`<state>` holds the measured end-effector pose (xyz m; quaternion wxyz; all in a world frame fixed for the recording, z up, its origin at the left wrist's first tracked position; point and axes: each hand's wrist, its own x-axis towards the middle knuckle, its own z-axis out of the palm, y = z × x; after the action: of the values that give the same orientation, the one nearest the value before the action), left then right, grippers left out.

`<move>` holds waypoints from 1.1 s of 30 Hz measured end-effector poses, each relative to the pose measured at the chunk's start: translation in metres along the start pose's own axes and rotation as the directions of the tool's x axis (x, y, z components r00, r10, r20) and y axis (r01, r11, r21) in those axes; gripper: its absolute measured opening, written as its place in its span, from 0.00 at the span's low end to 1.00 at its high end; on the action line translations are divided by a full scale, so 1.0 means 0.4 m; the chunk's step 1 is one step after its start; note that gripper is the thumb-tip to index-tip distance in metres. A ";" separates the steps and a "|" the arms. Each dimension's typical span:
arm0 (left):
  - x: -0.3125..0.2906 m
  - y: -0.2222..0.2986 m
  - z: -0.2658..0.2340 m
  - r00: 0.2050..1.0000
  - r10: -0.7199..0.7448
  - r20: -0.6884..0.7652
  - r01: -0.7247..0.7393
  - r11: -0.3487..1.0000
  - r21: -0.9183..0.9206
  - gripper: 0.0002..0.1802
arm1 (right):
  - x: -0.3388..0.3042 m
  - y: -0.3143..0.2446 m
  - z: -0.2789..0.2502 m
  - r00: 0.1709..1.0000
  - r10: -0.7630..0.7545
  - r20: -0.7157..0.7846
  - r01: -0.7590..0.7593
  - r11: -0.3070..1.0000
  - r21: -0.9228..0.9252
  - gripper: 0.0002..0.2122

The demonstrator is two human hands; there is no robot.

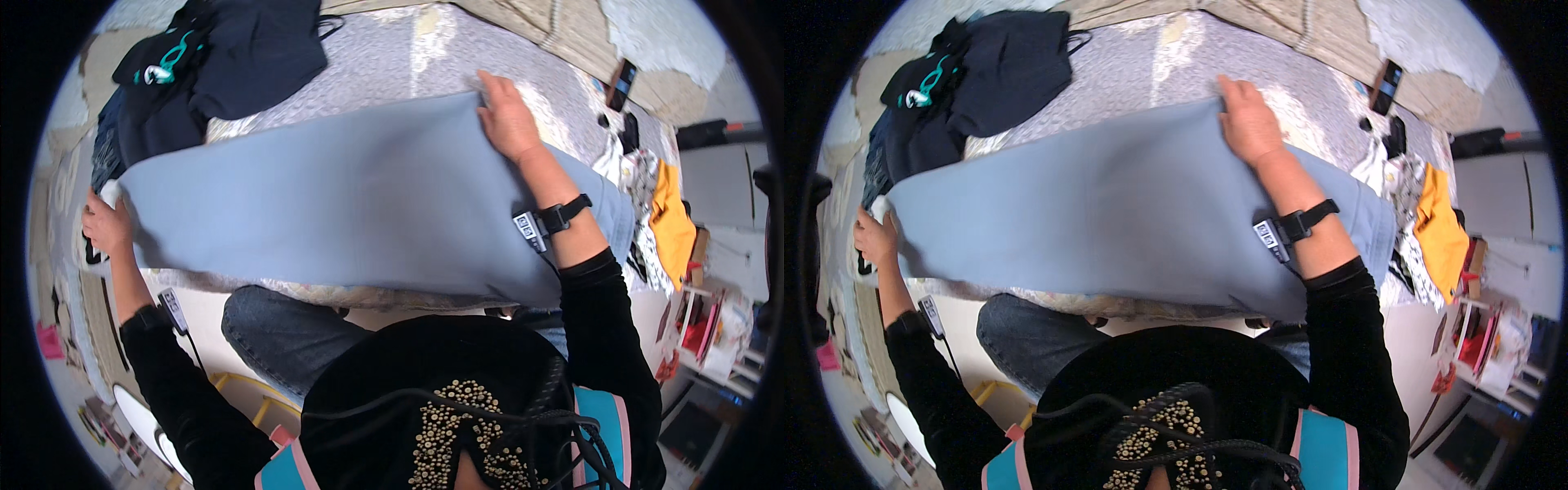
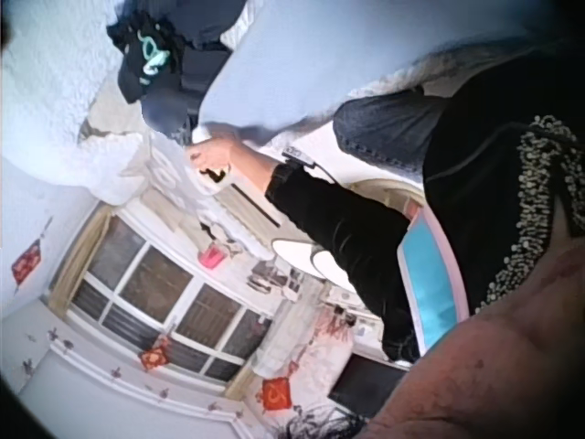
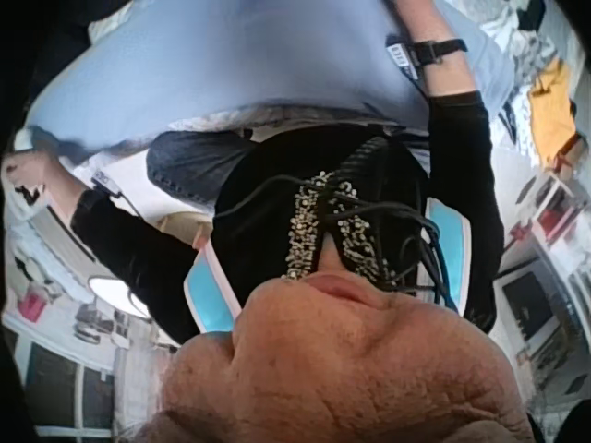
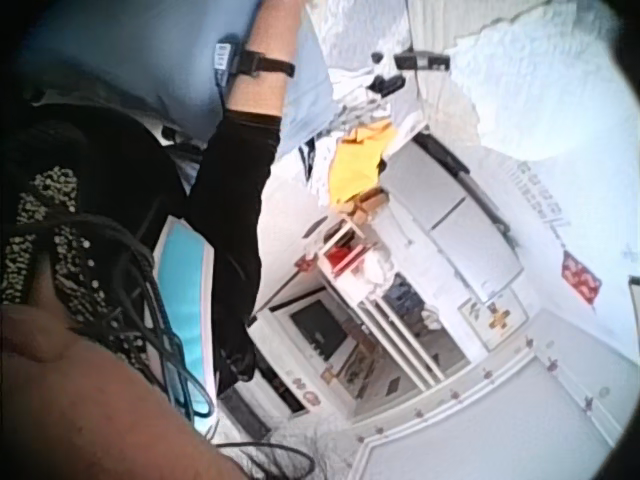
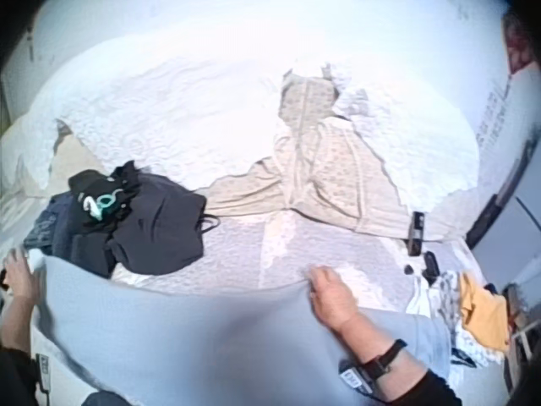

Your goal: The person folds a pair of black pants and then a pair of light blue sweatpants on a bed. Each garment is laid flat, folded in half lengthwise, then folded into thirds, and placed on a growing stack of folded clothes.

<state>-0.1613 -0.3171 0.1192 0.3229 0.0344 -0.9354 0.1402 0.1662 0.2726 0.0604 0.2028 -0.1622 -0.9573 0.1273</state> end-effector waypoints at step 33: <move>-0.488 0.954 -0.468 0.497 0.793 -0.352 -0.613 0.034 -0.789 0.30 | -0.591 0.208 -0.475 0.634 0.773 0.008 -0.754 0.620 -0.215 0.27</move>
<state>0.0447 0.0967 0.0486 0.0920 -0.5819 -0.7823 -0.2024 0.4740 0.2970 0.1207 0.0650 -0.5657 -0.8137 0.1167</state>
